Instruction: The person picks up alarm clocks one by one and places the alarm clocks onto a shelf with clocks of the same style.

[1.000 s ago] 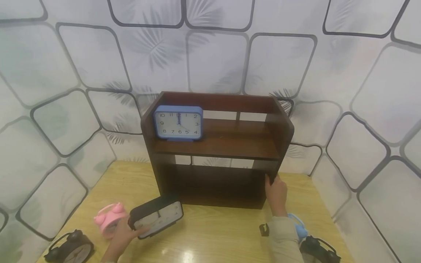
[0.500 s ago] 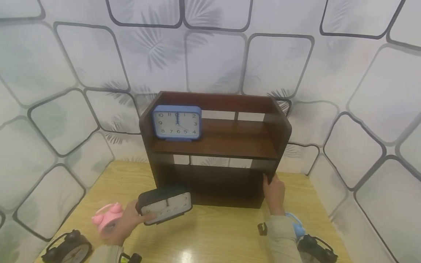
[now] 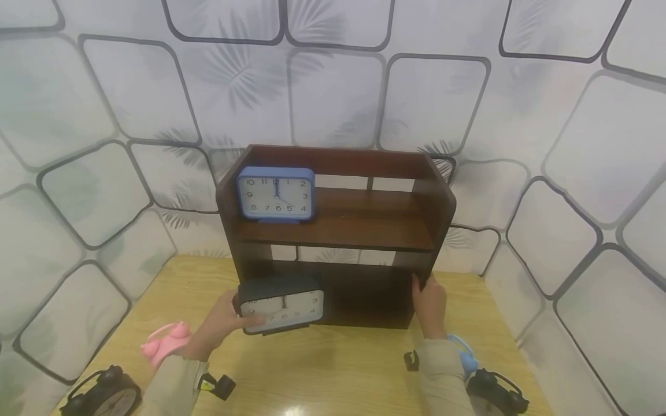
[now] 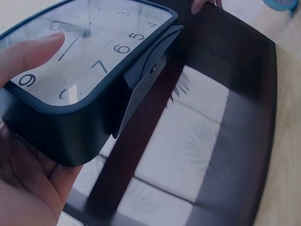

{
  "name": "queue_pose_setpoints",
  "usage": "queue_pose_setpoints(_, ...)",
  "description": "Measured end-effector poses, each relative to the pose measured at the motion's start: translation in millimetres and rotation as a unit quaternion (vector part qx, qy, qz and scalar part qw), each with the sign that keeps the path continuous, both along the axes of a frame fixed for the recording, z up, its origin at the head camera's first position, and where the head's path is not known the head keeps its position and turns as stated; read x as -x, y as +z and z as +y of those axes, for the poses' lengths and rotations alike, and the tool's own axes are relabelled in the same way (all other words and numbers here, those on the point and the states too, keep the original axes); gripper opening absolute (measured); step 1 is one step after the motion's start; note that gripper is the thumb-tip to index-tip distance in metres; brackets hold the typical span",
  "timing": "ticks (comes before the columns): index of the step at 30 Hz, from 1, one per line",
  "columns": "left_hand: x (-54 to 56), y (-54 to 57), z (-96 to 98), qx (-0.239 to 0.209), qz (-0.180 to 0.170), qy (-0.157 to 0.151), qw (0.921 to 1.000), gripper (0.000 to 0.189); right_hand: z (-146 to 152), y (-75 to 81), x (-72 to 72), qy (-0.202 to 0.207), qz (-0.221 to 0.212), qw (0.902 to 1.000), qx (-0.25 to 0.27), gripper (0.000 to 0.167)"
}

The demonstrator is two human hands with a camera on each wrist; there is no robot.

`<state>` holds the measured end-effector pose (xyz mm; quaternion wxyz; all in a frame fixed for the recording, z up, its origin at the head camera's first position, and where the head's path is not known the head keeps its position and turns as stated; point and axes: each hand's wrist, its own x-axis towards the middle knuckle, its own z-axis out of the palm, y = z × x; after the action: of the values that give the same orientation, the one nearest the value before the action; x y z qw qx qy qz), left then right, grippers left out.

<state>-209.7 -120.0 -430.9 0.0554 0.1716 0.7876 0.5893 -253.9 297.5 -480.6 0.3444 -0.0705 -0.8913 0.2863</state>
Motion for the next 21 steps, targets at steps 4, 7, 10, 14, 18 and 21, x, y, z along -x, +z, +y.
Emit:
queue_pose_setpoints(4,7.8,13.8,10.9,-0.011,0.021,-0.02,0.9995,0.05,-0.1,0.7,-0.2,-0.001,-0.001,1.0,0.001,0.028)
queue_pose_setpoints(7,12.6,26.2,19.8,-0.031,0.029,-0.035,0.9985,0.049,0.0,0.5,-0.3,-0.002,0.002,1.0,0.0,0.027)
queue_pose_setpoints(10,16.2,39.3,28.1,-0.045,0.04,-0.05,0.9969,0.047,-0.1,0.1,-0.5,-0.001,0.005,1.0,-0.002,0.027)
queue_pose_setpoints(14,20.9,56.3,39.1,-0.054,0.056,-0.065,0.9949,0.041,-0.5,0.2,-0.7,0.001,0.007,1.0,-0.002,0.027)
queue_pose_setpoints(18,25.6,73.3,50.9,-0.067,0.052,-0.081,0.9931,0.041,-0.7,0.0,-0.7,0.001,0.007,1.0,-0.001,0.027)
queue_pose_setpoints(21,30.7,85.5,60.6,-0.069,0.05,-0.088,0.9925,0.039,-0.8,-0.1,-0.7,0.001,0.006,1.0,0.0,0.026)
